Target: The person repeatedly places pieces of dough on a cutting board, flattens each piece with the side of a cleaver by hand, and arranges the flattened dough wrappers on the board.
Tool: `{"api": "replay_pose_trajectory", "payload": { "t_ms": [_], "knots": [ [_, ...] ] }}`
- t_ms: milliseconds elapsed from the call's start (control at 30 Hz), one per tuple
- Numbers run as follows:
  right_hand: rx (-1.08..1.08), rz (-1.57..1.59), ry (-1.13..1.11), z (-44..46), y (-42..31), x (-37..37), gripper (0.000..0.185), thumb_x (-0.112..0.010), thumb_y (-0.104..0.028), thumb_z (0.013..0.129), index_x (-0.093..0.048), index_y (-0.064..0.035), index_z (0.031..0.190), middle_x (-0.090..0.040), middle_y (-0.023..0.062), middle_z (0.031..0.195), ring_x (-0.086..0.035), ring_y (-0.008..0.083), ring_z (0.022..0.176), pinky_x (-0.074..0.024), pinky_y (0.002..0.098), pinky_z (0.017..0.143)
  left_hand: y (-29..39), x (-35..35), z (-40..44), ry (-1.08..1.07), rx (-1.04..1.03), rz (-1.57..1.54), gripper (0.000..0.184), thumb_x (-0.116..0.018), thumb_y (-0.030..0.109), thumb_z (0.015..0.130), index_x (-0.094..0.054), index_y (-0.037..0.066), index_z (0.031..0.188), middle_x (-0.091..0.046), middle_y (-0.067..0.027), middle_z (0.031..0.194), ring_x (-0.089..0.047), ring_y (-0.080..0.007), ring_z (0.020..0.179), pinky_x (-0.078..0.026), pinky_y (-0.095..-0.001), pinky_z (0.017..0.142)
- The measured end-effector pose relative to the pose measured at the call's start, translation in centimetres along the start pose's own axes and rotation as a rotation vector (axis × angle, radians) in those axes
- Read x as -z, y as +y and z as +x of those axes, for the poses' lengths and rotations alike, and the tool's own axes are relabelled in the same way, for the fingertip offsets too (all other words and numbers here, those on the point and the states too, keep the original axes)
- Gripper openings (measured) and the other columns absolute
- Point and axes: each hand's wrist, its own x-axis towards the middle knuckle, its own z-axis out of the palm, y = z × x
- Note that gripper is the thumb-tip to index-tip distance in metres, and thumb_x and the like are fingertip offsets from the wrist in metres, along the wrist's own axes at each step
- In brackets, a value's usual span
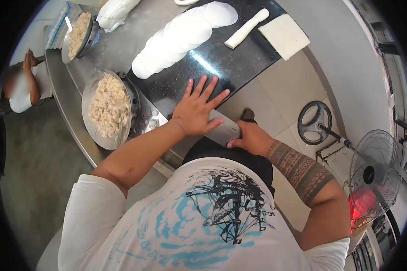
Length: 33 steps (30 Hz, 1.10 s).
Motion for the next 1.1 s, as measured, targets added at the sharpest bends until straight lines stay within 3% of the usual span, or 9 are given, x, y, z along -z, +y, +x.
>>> {"api": "replay_pose_trajectory", "payload": {
  "t_ms": [133, 233, 333, 433, 567, 700, 867, 933, 1100],
  "knots": [
    [-0.036, -0.077, 0.009, 2.4, -0.8, 1.6, 0.065, -0.092, -0.035, 0.084, -0.064, 0.0035, 0.127, -0.075, 0.0270, 0.107, -0.075, 0.0416, 0.102, -0.0563, 0.0464, 0.091, -2.2, 0.9, 1.6, 0.031, 0.032, 0.062, 0.083, -0.061, 0.059, 0.098, -0.034, 0.028, 0.170, -0.024, -0.0232, 0.176, -0.024, -0.0498, 0.160, -0.019, -0.0737, 0.125],
    [0.157, -0.210, 0.209, 4.0, -1.7, 2.5, 0.054, -0.090, -0.036, 0.084, -0.065, 0.0031, 0.112, -0.074, 0.0273, 0.099, -0.072, 0.0460, 0.100, -0.0564, 0.0486, 0.090, -4.6, 1.3, 3.0, 0.142, 0.009, 0.132, 0.080, -0.059, 0.057, 0.100, -0.034, 0.028, 0.170, -0.025, -0.0237, 0.175, -0.026, -0.0501, 0.159, -0.019, -0.0752, 0.124],
    [0.077, -0.290, 0.224, 5.4, -5.2, 4.5, 0.053, -0.090, -0.036, 0.084, -0.066, 0.0036, 0.111, -0.073, 0.0271, 0.098, -0.073, 0.0455, 0.096, -0.0570, 0.0486, 0.087, -7.7, 2.2, 5.0, 0.294, -0.073, 0.185, 0.081, -0.059, 0.057, 0.100, -0.033, 0.028, 0.171, -0.025, -0.0244, 0.176, -0.026, -0.0517, 0.159, -0.018, -0.0745, 0.125],
    [-0.032, -0.183, 0.268, 5.2, -5.4, 2.7, 0.055, -0.090, -0.034, 0.083, -0.067, 0.0050, 0.114, -0.075, 0.0280, 0.103, -0.074, 0.0430, 0.098, -0.0576, 0.0478, 0.089, -9.2, 3.2, 6.2, 0.274, -0.274, 0.095, 0.082, -0.060, 0.057, 0.098, -0.034, 0.028, 0.170, -0.024, -0.0247, 0.176, -0.026, -0.0517, 0.159, -0.018, -0.0723, 0.126],
    [0.007, -0.051, 0.241, 0.0, -0.9, -4.9, 0.066, -0.090, -0.040, 0.084, -0.065, 0.0045, 0.125, -0.074, 0.0291, 0.107, -0.074, 0.0433, 0.103, -0.0572, 0.0489, 0.091, -4.0, 0.0, 0.4, 0.020, -0.332, -0.001, 0.093, -0.064, 0.067, 0.092, -0.033, 0.028, 0.171, -0.020, -0.0235, 0.178, -0.024, -0.0489, 0.161, -0.016, -0.0693, 0.128],
    [-0.162, -0.133, 0.216, -0.4, -2.7, -2.0, 0.065, -0.089, -0.041, 0.085, -0.062, 0.0050, 0.122, -0.074, 0.0296, 0.106, -0.074, 0.0453, 0.104, -0.0567, 0.0501, 0.089, -3.3, 0.3, 3.6, 0.085, -0.309, 0.014, 0.094, -0.064, 0.069, 0.091, -0.034, 0.030, 0.171, -0.021, -0.0228, 0.178, -0.025, -0.0485, 0.161, -0.017, -0.0706, 0.127],
    [0.103, -0.219, 0.285, 5.7, -0.6, 3.6, 0.061, -0.090, -0.042, 0.084, -0.062, 0.0051, 0.112, -0.073, 0.0306, 0.104, -0.073, 0.0455, 0.098, -0.0570, 0.0491, 0.086, -7.5, 2.5, 6.9, 0.244, -0.234, 0.177, 0.094, -0.065, 0.068, 0.091, -0.034, 0.030, 0.170, -0.021, -0.0213, 0.178, -0.025, -0.0470, 0.162, -0.017, -0.0712, 0.127],
    [-0.003, -0.305, 0.297, 5.0, -4.8, 4.4, 0.060, -0.090, -0.040, 0.083, -0.063, 0.0052, 0.112, -0.073, 0.0298, 0.104, -0.074, 0.0440, 0.097, -0.0570, 0.0490, 0.087, -8.9, 2.9, 8.0, 0.306, -0.246, 0.204, 0.094, -0.065, 0.068, 0.091, -0.033, 0.029, 0.170, -0.021, -0.0211, 0.178, -0.024, -0.0467, 0.162, -0.016, -0.0717, 0.127],
    [0.137, -0.027, 0.284, 1.6, -0.8, -3.2, 0.059, -0.091, -0.036, 0.084, -0.065, 0.0050, 0.118, -0.075, 0.0265, 0.105, -0.075, 0.0394, 0.097, -0.0571, 0.0477, 0.086, -5.7, 0.5, 2.1, 0.079, -0.279, 0.024, 0.099, -0.064, 0.072, 0.090, -0.029, 0.030, 0.172, -0.019, -0.0239, 0.178, -0.020, -0.0479, 0.163, -0.012, -0.0697, 0.129]
  ]
}}
